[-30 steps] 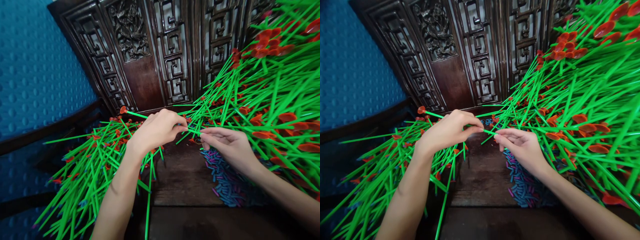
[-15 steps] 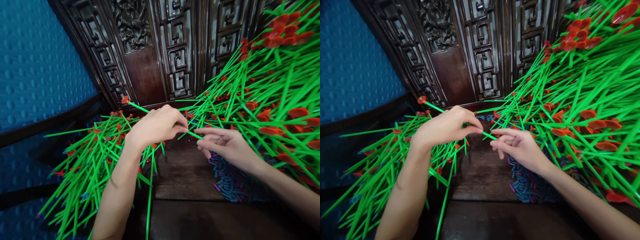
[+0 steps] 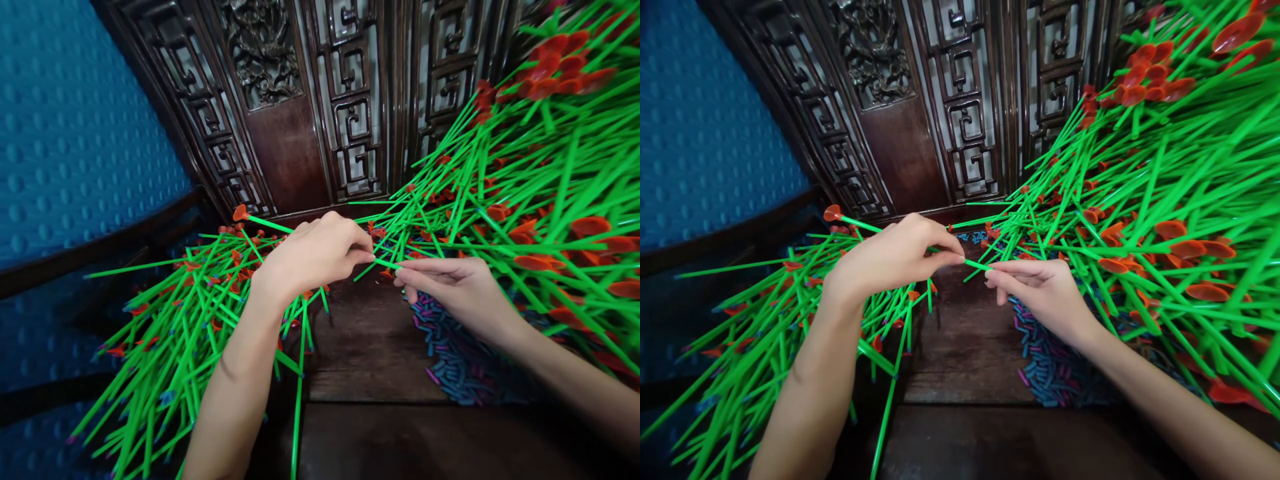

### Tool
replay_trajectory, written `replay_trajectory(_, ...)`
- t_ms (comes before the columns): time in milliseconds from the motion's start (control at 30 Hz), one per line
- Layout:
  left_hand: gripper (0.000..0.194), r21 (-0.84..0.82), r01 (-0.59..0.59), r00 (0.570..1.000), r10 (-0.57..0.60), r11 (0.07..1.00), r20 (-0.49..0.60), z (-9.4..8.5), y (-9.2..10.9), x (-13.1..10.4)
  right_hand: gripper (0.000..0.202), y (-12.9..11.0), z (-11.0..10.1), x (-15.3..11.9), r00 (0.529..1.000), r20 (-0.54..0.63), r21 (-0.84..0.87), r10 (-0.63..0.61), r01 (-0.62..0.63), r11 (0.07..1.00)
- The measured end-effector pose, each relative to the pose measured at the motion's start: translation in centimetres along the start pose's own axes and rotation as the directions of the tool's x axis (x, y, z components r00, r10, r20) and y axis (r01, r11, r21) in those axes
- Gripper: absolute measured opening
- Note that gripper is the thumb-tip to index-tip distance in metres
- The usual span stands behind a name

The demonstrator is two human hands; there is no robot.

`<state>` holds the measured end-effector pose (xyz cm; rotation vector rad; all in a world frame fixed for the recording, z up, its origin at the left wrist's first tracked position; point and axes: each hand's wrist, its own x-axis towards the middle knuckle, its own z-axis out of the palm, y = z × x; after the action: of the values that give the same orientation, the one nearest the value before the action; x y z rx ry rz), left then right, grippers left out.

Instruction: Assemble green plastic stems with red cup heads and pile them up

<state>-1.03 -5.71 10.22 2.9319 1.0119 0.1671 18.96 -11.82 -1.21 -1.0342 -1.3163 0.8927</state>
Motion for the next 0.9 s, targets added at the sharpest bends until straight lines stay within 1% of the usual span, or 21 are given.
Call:
replay_trajectory(167, 0.02, -0.005, 0.01, 0.999, -0.01, 1.0, 0.037, -0.1, -0.1, -0.1, 0.032, -0.4, 0.1, -0.1, 1.0, 0.029, -0.034, 0.0, 0.0, 0.999)
replay_trajectory(333, 0.021, -0.002, -0.001, 1.0, 0.001, 1.0, 0.021, -0.1, 0.1, 0.0, 0.034, -1.1, 0.2, -0.2, 0.997, 0.074, -0.031, 0.03, -0.028, 0.999)
replay_trajectory(467, 0.023, 0.016, 0.012, 1.0, -0.012, 1.0, 0.005, 0.0, 0.4, 0.0, 0.034, -1.2, 0.3, -0.1, 0.999, 0.041, 0.016, 0.035, -0.035, 0.999)
replay_trajectory(567, 0.025, 0.012, 0.035, 0.999, -0.035, 0.999, 0.01, 0.0, 0.5, 0.0, 0.038, -1.1, 0.5, 0.0, 0.998, 0.018, 0.069, 0.055, -0.056, 0.996)
replay_trajectory(633, 0.025, 0.011, 0.044, 0.999, -0.044, 0.999, 0.014, 0.0, 0.5, 0.0, 0.039, -1.0, 0.5, 0.1, 0.998, 0.005, 0.076, 0.07, -0.07, 0.995)
replay_trajectory(733, 0.022, -0.018, 0.02, 0.999, -0.02, 1.0, 0.03, -0.1, 0.4, 0.1, 0.039, -0.8, 0.4, 0.2, 0.998, -0.005, 0.076, 0.069, -0.069, 0.995)
replay_trajectory(800, 0.02, -0.061, -0.017, 0.998, 0.021, 0.998, 0.063, -0.1, 0.1, 0.1, 0.038, -0.8, 0.2, 0.1, 0.997, 0.03, 0.069, 0.073, -0.075, 0.995)
replay_trajectory(900, 0.018, -0.113, -0.081, 0.991, 0.092, 0.99, 0.097, -0.3, -0.3, -0.1, 0.034, -0.8, 0.2, -0.2, 0.987, 0.134, 0.048, 0.087, -0.094, 0.994)
